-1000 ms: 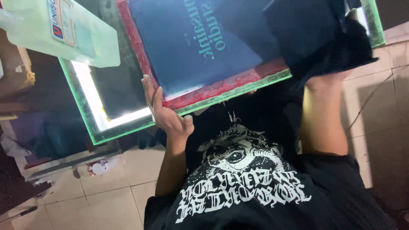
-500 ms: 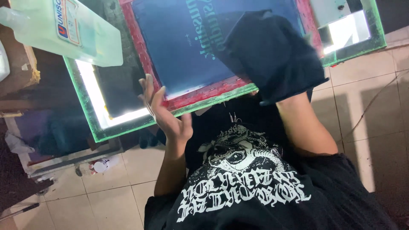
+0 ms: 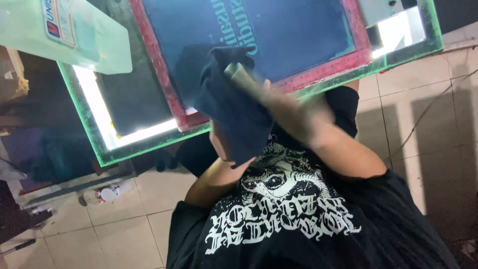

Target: Cleaning a screen printing frame by wiping it thoroughly with a cloth.

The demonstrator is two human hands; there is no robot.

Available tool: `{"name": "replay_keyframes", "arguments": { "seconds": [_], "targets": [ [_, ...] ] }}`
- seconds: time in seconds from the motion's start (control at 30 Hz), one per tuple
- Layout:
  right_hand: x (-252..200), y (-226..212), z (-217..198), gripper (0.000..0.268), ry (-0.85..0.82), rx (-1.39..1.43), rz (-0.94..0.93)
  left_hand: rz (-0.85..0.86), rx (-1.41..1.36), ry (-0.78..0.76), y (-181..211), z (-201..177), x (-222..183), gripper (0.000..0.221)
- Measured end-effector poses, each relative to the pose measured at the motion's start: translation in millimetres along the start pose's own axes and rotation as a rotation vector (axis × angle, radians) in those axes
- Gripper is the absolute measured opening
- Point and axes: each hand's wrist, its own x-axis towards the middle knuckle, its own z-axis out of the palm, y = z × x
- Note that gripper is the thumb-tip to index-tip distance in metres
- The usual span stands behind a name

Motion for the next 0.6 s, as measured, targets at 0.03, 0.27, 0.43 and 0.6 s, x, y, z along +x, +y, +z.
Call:
{"name": "replay_keyframes", "arguments": {
  "seconds": [0.03, 0.27, 0.43, 0.6],
  "targets": [
    [36, -45, 61, 0.071, -0.272, -0.129, 0.406, 0.017, -0.016, 0.006, 2, 3, 2, 0.068],
    [73, -102, 130, 0.100, -0.056, 0.008, 0.629, 0.103, -0.114, 0.029, 30, 39, 34, 0.069],
    [74, -93, 124, 0.100, -0.039, 0.123, 0.611, 0.161, -0.180, 0.070, 55, 78, 45, 0.074],
    [65, -79, 147, 0.095, 0.054, 0.113, 0.555, 0.218, -0.234, 0.092, 78, 137, 64, 0.078]
  ]
}}
